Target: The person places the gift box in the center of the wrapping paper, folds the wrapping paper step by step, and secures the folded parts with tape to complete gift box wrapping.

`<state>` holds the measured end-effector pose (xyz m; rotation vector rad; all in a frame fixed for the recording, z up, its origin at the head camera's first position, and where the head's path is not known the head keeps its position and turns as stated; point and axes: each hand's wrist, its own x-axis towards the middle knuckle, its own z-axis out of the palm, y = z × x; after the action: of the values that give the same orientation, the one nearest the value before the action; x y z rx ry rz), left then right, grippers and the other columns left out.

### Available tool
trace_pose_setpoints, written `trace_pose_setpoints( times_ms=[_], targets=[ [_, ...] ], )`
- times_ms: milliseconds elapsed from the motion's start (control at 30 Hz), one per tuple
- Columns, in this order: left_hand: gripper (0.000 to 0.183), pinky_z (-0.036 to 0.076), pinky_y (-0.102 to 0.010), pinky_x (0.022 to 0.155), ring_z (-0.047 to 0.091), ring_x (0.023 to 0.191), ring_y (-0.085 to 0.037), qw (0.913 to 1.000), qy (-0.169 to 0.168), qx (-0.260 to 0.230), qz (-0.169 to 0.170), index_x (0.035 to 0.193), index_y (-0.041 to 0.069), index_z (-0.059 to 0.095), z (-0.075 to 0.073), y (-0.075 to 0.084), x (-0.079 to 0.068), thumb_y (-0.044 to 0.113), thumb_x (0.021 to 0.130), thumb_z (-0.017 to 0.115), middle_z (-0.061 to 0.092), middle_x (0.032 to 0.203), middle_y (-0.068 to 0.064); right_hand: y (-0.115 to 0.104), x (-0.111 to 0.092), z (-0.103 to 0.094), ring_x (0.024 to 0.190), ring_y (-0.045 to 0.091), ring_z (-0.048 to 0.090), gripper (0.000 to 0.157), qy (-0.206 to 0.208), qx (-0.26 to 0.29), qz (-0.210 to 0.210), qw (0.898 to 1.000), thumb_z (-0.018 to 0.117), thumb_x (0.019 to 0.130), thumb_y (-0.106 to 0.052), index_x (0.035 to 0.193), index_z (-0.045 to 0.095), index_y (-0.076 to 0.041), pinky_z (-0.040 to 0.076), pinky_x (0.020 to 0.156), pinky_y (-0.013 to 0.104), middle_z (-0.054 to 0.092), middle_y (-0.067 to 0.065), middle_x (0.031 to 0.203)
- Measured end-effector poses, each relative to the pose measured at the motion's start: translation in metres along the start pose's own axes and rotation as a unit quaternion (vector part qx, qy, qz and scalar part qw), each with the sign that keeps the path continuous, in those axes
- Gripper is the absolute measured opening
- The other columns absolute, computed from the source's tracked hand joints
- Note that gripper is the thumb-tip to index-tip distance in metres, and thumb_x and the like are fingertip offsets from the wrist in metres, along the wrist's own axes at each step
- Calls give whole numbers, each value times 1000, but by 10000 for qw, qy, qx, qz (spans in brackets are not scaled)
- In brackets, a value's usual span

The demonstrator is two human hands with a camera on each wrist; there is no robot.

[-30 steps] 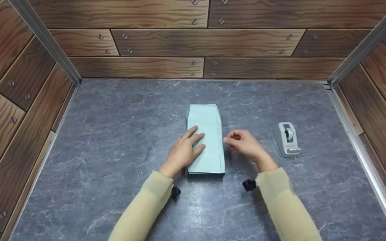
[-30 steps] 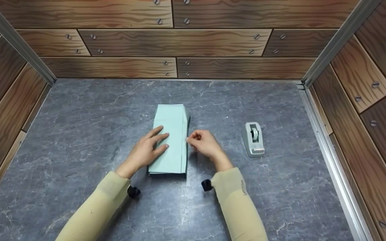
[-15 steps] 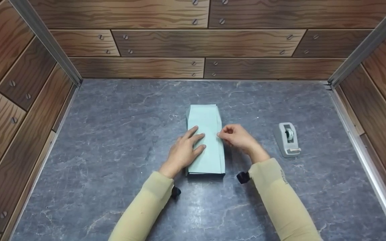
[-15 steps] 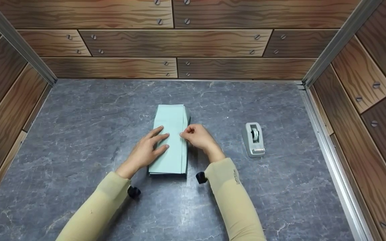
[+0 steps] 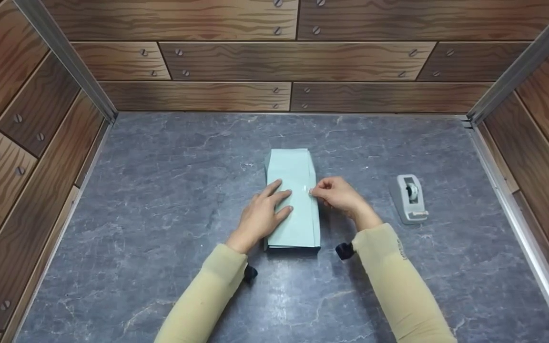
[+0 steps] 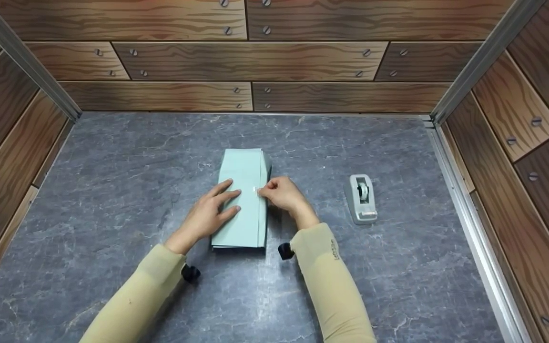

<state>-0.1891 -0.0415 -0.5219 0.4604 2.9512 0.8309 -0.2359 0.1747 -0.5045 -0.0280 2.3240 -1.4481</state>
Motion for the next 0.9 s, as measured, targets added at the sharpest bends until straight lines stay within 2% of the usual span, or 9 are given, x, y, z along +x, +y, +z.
trace_pose_setpoints(
  times_ms=[267,433,900],
  targets=[
    [45,43,-47,84,44,116,-32,10000,-31,-2,14,131,30,50,0,0,0,47,89,51,25,147,6,0,0,1,44,14,33,38,105,-328,22,9994,62,86,-30,57,46,-12,30,44,28,37,-1,50],
    [45,43,-47,84,44,116,-31,10000,-21,14,26,131,30,50,0,0,0,47,89,51,25,147,6,0,1,2,43,13,31,39,209,-383,117,9990,63,85,-30,56,46,-12,28,42,27,36,-2,48],
    [45,45,-46,81,44,116,-29,10000,-65,27,-20,131,31,50,1,0,0,48,89,50,24,147,7,-4,3,7,41,12,23,48,637,-1042,242,9922,66,82,-35,49,38,-13,24,40,26,27,-3,46]
  ],
)
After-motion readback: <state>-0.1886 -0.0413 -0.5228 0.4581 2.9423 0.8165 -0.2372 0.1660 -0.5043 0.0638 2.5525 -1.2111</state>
